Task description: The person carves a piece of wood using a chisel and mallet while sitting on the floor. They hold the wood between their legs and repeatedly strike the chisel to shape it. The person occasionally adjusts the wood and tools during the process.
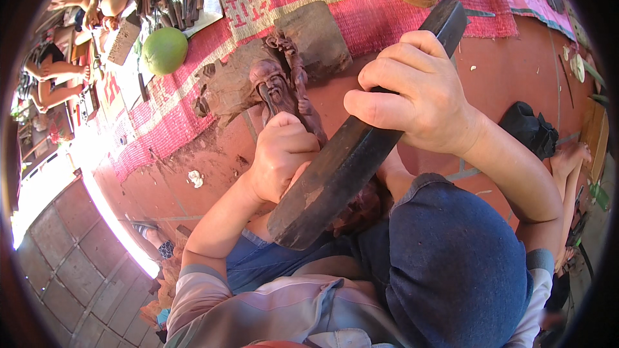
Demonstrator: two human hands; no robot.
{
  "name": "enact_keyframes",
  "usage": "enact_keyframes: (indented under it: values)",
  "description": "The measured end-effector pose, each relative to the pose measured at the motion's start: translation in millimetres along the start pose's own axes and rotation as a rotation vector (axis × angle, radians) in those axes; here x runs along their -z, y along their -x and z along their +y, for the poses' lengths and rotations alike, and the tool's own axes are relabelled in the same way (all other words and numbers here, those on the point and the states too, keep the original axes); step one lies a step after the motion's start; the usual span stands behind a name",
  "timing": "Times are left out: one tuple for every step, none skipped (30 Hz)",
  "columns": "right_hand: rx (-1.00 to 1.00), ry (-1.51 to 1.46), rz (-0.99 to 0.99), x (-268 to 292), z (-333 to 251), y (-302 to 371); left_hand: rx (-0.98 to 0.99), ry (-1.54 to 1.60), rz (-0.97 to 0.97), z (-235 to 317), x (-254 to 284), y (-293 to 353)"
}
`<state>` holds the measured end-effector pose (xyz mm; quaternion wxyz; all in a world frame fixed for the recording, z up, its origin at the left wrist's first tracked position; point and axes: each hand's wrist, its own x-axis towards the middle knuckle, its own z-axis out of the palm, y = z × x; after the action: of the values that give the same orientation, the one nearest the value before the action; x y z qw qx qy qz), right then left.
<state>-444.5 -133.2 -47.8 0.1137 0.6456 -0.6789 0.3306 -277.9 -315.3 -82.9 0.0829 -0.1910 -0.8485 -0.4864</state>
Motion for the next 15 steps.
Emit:
enact_keyframes:
  values:
    - [-0.001,0.001,0.0,0.0,0.1,-0.1,0.001,-0.008,-0.01,0.7,0.3,-0.7]
    - [-0.001,0.002,0.0,0.0,0.1,-0.5,0.001,-0.015,-0.02,2.1,1.0,-1.9]
    - [-0.001,0.002,0.0,0.0,0.0,-1.0,0.002,-0.024,-0.03,3.1,1.6,-2.6]
    - [0.0,0.0,0.001,-0.2,0.0,-1.4,0.005,-0.023,-0.021,2.3,1.0,-2.0]
    - [0.0,-0.003,0.003,-0.4,-0.1,-1.7,0.007,-0.023,-0.012,0.7,-0.1,-1.0]
    - [0.001,-0.006,0.005,-0.5,0.0,-1.9,0.01,-0.023,-0.003,0.1,-0.7,-0.3]
    - [0.001,-0.006,0.004,-0.6,0.3,-2.1,0.008,-0.023,-0.011,0.7,0.3,-0.5]
    - [0.002,-0.006,0.003,-0.7,0.6,-2.4,0.007,-0.024,-0.02,1.8,2.2,-1.1]
    - [0.001,-0.005,0.001,-0.6,0.7,-2.3,0.004,-0.023,-0.028,2.5,3.2,-1.8]
    - [0.0,-0.007,-0.003,-0.3,0.7,-2.0,0.002,-0.013,-0.01,2.8,3.2,-2.2]
    - [0.0,-0.009,-0.007,0.0,0.7,-1.8,-0.001,-0.003,0.009,2.9,3.2,-2.6]
    - [-0.001,-0.011,-0.01,0.2,0.9,-1.6,-0.003,0.007,0.027,2.8,3.4,-3.2]
    - [-0.002,-0.011,-0.011,0.4,1.0,-1.9,-0.016,-0.006,0.016,2.2,4.3,-4.2]
    - [-0.004,-0.011,-0.012,0.7,1.2,-2.4,-0.029,-0.019,0.005,1.2,5.8,-5.5]
    - [-0.005,-0.01,-0.013,1.0,1.1,-2.7,-0.042,-0.033,-0.007,0.8,6.7,-6.1]
